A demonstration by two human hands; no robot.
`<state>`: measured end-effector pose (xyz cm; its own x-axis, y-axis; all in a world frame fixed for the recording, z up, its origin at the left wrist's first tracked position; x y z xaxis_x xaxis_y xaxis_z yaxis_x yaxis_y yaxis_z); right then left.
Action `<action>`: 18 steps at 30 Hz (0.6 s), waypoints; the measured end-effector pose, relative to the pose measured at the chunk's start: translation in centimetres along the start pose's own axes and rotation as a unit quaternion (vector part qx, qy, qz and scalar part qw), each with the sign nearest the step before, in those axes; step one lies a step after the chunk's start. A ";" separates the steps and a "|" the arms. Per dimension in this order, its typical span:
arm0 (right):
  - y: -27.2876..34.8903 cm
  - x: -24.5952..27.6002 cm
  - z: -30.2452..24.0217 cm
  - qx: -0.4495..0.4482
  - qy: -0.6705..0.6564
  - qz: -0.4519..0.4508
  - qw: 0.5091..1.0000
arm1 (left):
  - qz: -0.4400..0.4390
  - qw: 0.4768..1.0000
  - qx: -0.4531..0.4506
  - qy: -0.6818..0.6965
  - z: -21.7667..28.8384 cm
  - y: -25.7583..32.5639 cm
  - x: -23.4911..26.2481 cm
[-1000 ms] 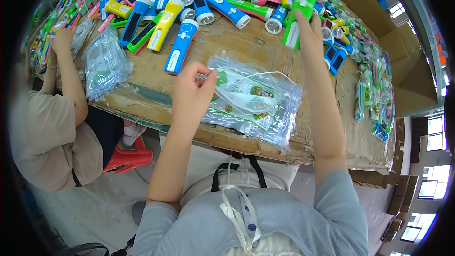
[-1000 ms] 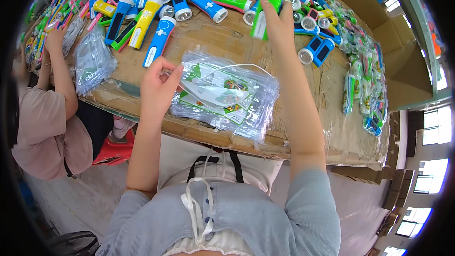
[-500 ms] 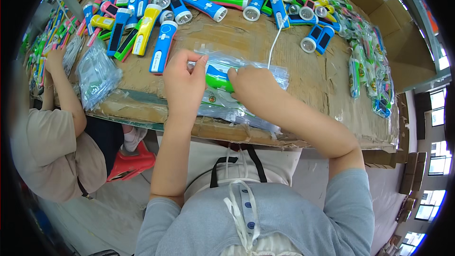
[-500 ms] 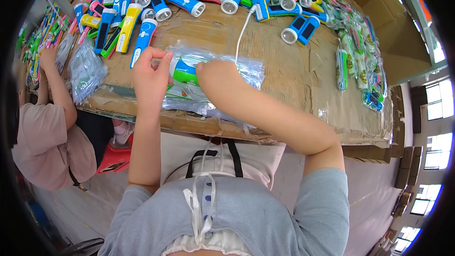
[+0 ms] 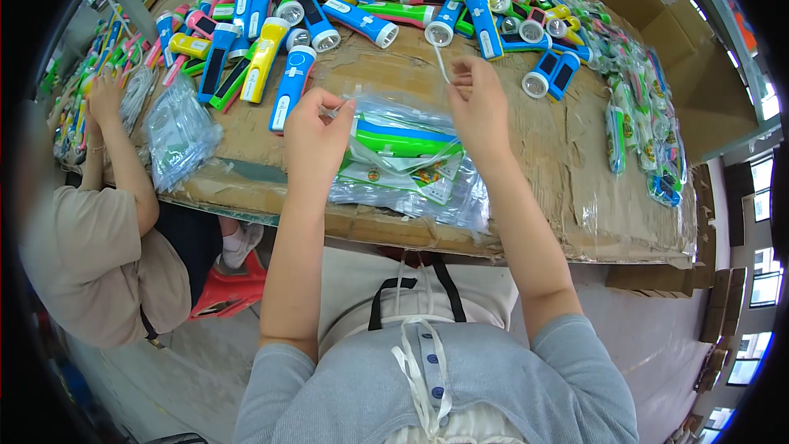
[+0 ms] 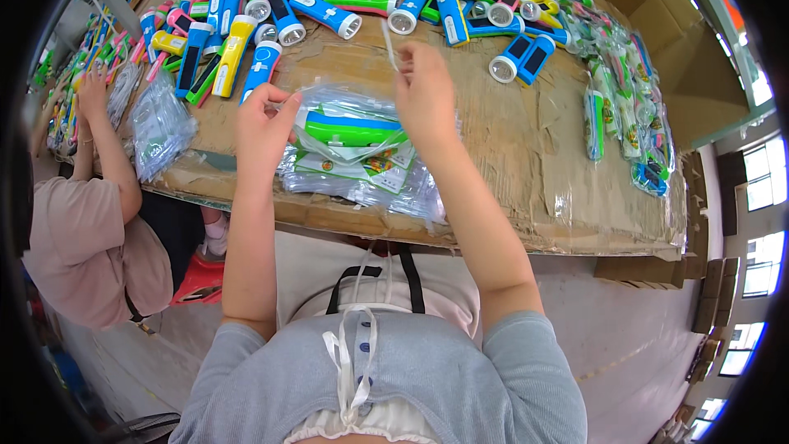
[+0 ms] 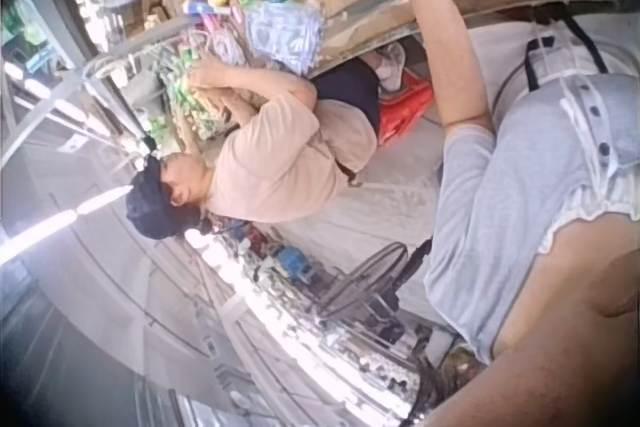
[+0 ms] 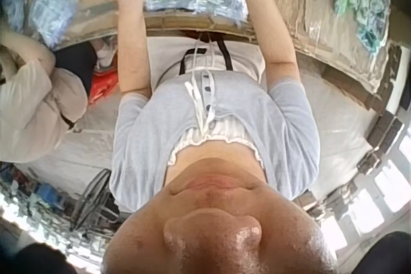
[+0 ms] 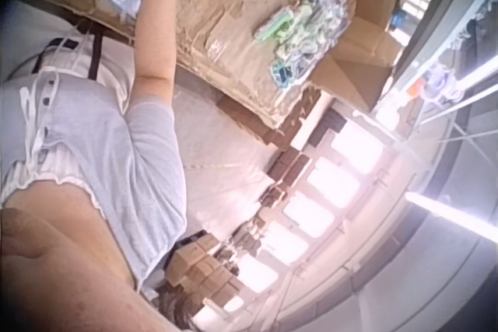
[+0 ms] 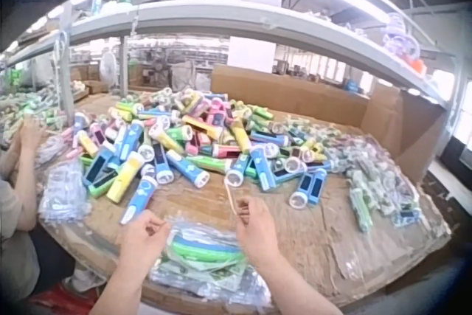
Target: Packaging colorful flashlights and USB charging cables into plastic bags at a factory workstation.
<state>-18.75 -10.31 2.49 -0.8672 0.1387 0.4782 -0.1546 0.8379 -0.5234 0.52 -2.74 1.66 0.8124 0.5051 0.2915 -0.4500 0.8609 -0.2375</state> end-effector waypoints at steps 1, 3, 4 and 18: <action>0.1 -0.2 -1.0 0.037 -0.083 0.021 0.996 | -0.023 0.998 0.048 0.045 0.1 -0.1 0.1; 1.1 -0.8 -2.1 0.146 -0.064 -0.064 0.985 | -0.042 0.991 0.095 0.090 -0.4 -0.6 0.3; 1.6 -1.1 -2.9 0.251 -0.040 -0.143 0.956 | -0.055 0.980 0.119 0.147 -0.8 -1.0 0.5; 0.8 3.0 -1.6 0.323 0.150 -0.243 0.902 | 0.003 0.932 -0.225 -0.284 -1.0 -1.7 3.0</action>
<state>-20.76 -8.39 4.66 -0.4711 0.0554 0.8803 -0.8099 0.3682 -0.4566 4.08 -2.79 1.97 0.4263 0.5710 0.7016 -0.1483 0.8092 -0.5685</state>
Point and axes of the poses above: each hand's wrist, its own y-axis away from the middle knuckle, its own x-axis out of the back of the hand, z = x × y, the point moved 2 cm from there along -y, towards the middle knuckle, and after that the axes turned 2 degrees about x, right-handed, at the moved point
